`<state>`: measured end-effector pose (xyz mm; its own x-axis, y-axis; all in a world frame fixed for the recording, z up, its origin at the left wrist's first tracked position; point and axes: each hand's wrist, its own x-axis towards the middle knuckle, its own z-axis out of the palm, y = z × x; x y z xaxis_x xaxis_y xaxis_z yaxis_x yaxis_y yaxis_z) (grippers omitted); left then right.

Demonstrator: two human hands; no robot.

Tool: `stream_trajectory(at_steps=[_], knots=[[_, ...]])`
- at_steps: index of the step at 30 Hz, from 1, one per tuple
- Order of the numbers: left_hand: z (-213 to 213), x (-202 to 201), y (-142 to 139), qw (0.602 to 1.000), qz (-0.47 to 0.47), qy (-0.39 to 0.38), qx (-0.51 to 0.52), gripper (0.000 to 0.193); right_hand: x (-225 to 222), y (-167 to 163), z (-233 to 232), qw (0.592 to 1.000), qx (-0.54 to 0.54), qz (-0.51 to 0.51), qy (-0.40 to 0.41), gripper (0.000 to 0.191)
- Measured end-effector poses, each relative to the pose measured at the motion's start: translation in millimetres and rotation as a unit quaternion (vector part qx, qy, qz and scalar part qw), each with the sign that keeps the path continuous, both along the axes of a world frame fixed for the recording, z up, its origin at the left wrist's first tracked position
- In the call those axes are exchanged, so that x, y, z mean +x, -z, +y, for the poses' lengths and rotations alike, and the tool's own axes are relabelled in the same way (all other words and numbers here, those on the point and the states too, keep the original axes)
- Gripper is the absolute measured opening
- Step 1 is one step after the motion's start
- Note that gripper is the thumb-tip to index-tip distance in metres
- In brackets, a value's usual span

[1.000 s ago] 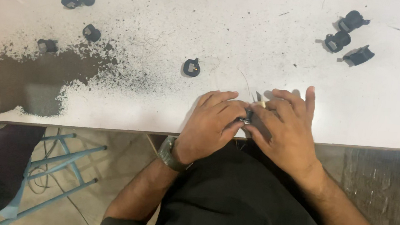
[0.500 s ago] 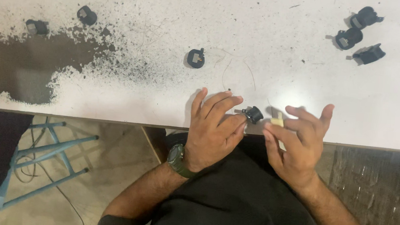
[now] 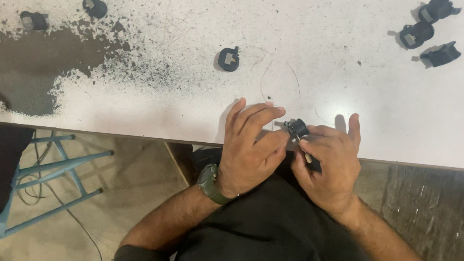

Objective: The person sits at a workbench and assembles small black plastic components onto round hub assemblies, pressing each piece into place by hand and using a small pointed tool to help seat the parts. They work through the pile of components one at a time, placing finished hubs aside on the table.

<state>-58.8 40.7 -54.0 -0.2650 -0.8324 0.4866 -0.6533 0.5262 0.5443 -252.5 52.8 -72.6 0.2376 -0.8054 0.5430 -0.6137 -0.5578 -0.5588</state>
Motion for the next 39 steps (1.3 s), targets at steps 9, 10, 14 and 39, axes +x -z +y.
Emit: stream_trajectory(at_steps=[9, 10, 14, 39], knots=[[1.6, -3.2, -2.1, 0.999, -0.015, 0.005, -0.034, 0.011, -1.0, 0.0, -1.6, 1.000, -0.003, -0.002, -0.009, 0.034], [1.4, -3.1, -2.8, 1.000, -0.016, -0.003, -0.026, 0.010, -1.4, 0.2, -1.8, 1.000, -0.001, 0.003, -0.010, 0.033], [-0.7, -2.9, -5.1, 0.999, -0.018, -0.018, 0.021, 0.009, -0.9, 2.9, -1.1, 1.000, 0.000, -0.006, -0.009, 0.033], [-2.8, 6.3, -16.3, 0.996, 0.005, 0.024, 0.085, 0.011, 2.9, -6.8, -1.6, 0.998, -0.039, 0.011, -0.041, 0.031]])
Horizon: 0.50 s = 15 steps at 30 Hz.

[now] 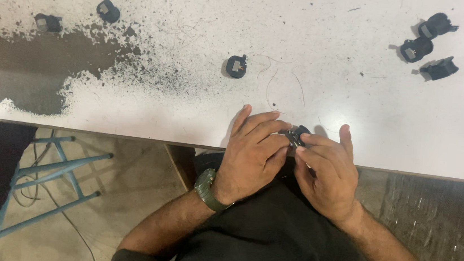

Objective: The person sits at a workbench and assembles small black plastic components onto round hub assemblies, pressing each piece into place by hand and using a small pointed tool to help seat the parts. They work through the pile of components one at a time, placing finished hubs aside on the table.

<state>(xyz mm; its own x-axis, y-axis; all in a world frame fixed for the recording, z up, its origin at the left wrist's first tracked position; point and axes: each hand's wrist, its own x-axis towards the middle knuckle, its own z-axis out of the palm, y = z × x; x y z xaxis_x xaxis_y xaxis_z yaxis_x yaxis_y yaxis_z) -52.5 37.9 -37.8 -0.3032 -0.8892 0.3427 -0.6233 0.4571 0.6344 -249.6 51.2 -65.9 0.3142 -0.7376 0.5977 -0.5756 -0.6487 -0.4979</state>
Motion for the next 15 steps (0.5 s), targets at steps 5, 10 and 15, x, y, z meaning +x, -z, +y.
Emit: stream_trajectory(at_steps=[5, 10, 15], knots=[[-0.9, -1.4, 1.3, 0.999, 0.041, -0.022, 0.001, 0.016, -13.4, -15.0, -5.2, 0.998, -0.039, 0.026, 0.051, 0.028], [-0.9, -2.9, 7.6, 0.998, 0.047, -0.030, 0.017, 0.024, -11.7, -17.4, -13.6, 0.991, 0.062, 0.093, 0.078, 0.040], [-1.1, -0.7, 9.2, 0.999, 0.015, -0.035, -0.034, 0.017, -9.6, -9.5, -14.7, 0.989, 0.073, 0.098, 0.088, 0.039]])
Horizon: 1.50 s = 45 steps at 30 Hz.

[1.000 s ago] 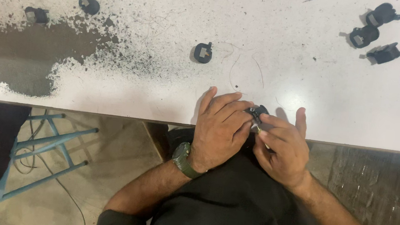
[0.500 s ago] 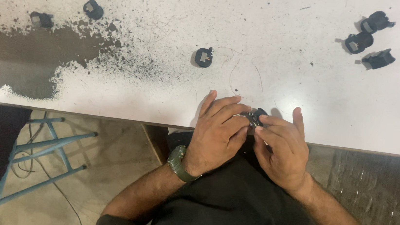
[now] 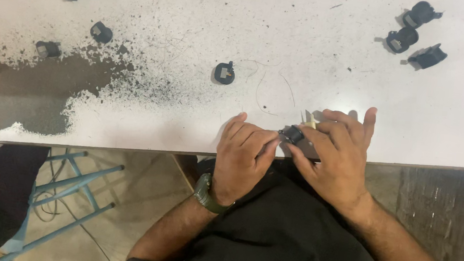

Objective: The person sits at a workbench and assembles small black plastic components onto round hub assemblies, pressing each piece into place by hand and using a small pointed tool to help seat the parts. They work through the pile of components one at a time, placing finished hubs aside on the table.

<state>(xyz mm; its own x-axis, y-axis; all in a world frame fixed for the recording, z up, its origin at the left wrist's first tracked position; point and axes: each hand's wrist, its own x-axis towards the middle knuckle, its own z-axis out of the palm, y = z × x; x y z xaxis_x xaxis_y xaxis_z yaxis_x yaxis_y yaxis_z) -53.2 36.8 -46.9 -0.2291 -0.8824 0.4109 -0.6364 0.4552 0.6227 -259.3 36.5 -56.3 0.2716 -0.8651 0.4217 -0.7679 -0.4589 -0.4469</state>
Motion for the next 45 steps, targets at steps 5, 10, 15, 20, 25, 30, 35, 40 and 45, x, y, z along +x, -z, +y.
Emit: stream_trajectory(at_steps=[5, 10, 15, 20, 25, 30, 35, 40, 45], knots=[[-2.8, 0.0, -3.5, 0.998, -0.034, 0.015, -0.047, 0.020, -0.3, 3.5, 1.0, 1.000, -0.002, -0.013, 0.000, 0.039], [-4.7, -4.1, -17.0, 0.994, -0.062, 0.071, -0.054, 0.022, -1.6, 1.1, 1.0, 1.000, -0.003, -0.001, -0.021, 0.038], [-12.8, -3.2, -29.3, 0.997, 0.013, 0.046, 0.060, 0.015, -4.2, 0.2, -1.3, 0.999, -0.006, -0.001, -0.040, 0.036], [-17.0, 6.2, -31.2, 0.984, 0.051, 0.055, 0.164, 0.010, -3.5, 0.5, 0.3, 0.999, 0.005, -0.017, -0.030, 0.035], [-15.7, 8.2, -26.6, 0.981, 0.066, 0.071, 0.168, 0.011, -2.9, -0.2, 0.5, 0.999, 0.019, -0.009, -0.025, 0.038], [-14.2, 3.1, -24.9, 0.981, 0.088, 0.053, 0.164, 0.012, -2.8, -1.2, -0.3, 1.000, 0.013, -0.003, -0.026, 0.040], [-12.2, 4.2, -25.6, 0.979, 0.089, 0.034, 0.182, 0.012, -3.2, -1.9, 1.3, 1.000, 0.010, -0.010, -0.017, 0.041], [-10.7, -0.5, -22.8, 0.977, 0.095, 0.028, 0.191, 0.015, -3.9, 4.3, 11.4, 0.991, -0.075, -0.091, -0.056, 0.034], [-4.5, -10.2, -19.2, 0.982, 0.104, 0.023, 0.153, 0.016, 5.3, 18.2, 20.2, 0.980, -0.048, -0.173, -0.082, 0.033]])
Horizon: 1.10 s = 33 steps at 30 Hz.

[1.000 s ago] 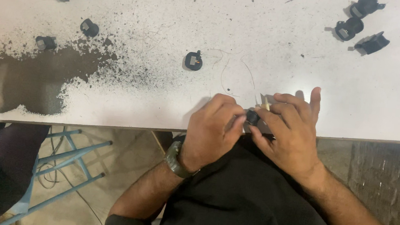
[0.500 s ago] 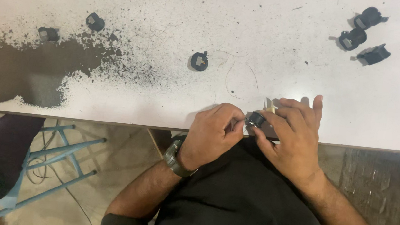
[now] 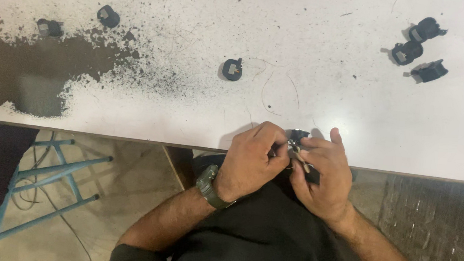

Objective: The person sits at a workbench and assembles small black plastic components onto round hub assemblies, pressing each piece into place by hand and using a small pointed tool to help seat the parts. They work through the pile of components one at a time, placing finished hubs aside on the table.

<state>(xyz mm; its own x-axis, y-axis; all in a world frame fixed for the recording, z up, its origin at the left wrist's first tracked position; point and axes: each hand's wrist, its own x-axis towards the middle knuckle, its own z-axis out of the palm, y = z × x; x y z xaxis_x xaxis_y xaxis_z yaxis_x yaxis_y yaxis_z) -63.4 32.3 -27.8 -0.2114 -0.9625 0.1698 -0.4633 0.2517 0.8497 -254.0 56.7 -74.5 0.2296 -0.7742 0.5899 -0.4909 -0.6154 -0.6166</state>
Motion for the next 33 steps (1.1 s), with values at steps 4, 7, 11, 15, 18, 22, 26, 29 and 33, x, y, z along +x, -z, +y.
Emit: stream_trajectory(at_steps=[4, 7, 11, 15, 18, 22, 26, 29, 33], knots=[[0.9, -0.7, 3.1, 1.000, 0.007, -0.008, -0.017, 0.017, 5.0, 0.2, 0.9, 1.000, -0.001, 0.011, 0.023, 0.034], [1.0, -0.2, 7.1, 1.000, -0.001, -0.004, -0.018, 0.016, 4.4, -3.2, -0.8, 0.999, 0.002, 0.023, 0.023, 0.035], [0.4, 1.4, 12.5, 1.000, -0.008, 0.009, -0.018, 0.016, 1.8, -3.8, 0.9, 0.999, 0.001, 0.036, 0.019, 0.036], [-4.1, 1.2, 13.3, 1.000, 0.003, 0.019, -0.021, 0.016, 1.4, -5.4, -2.6, 0.997, -0.008, 0.071, 0.016, 0.036], [-6.5, 4.7, 9.0, 0.997, -0.022, 0.067, -0.026, 0.011, -13.2, -15.4, -21.8, 0.989, -0.009, 0.132, 0.067, 0.035], [-0.5, 37.7, -5.4, 0.958, -0.108, 0.250, -0.094, 0.013, -70.7, -39.6, -61.0, 0.972, -0.045, 0.113, 0.202, 0.025], [-8.4, 88.6, -22.2, 0.970, -0.111, 0.195, -0.092, 0.029, -60.2, -34.5, -57.4, 0.989, 0.027, 0.058, 0.130, 0.027], [-44.5, 102.3, -28.0, 0.973, -0.209, -0.042, -0.085, 0.044, -1.0, -21.3, -44.1, 0.989, 0.144, 0.047, 0.007, 0.024], [-93.0, 93.8, -34.0, 0.969, -0.237, -0.070, -0.005, 0.070, 44.5, -30.8, -24.2, 0.952, 0.151, 0.024, -0.266, 0.026]])
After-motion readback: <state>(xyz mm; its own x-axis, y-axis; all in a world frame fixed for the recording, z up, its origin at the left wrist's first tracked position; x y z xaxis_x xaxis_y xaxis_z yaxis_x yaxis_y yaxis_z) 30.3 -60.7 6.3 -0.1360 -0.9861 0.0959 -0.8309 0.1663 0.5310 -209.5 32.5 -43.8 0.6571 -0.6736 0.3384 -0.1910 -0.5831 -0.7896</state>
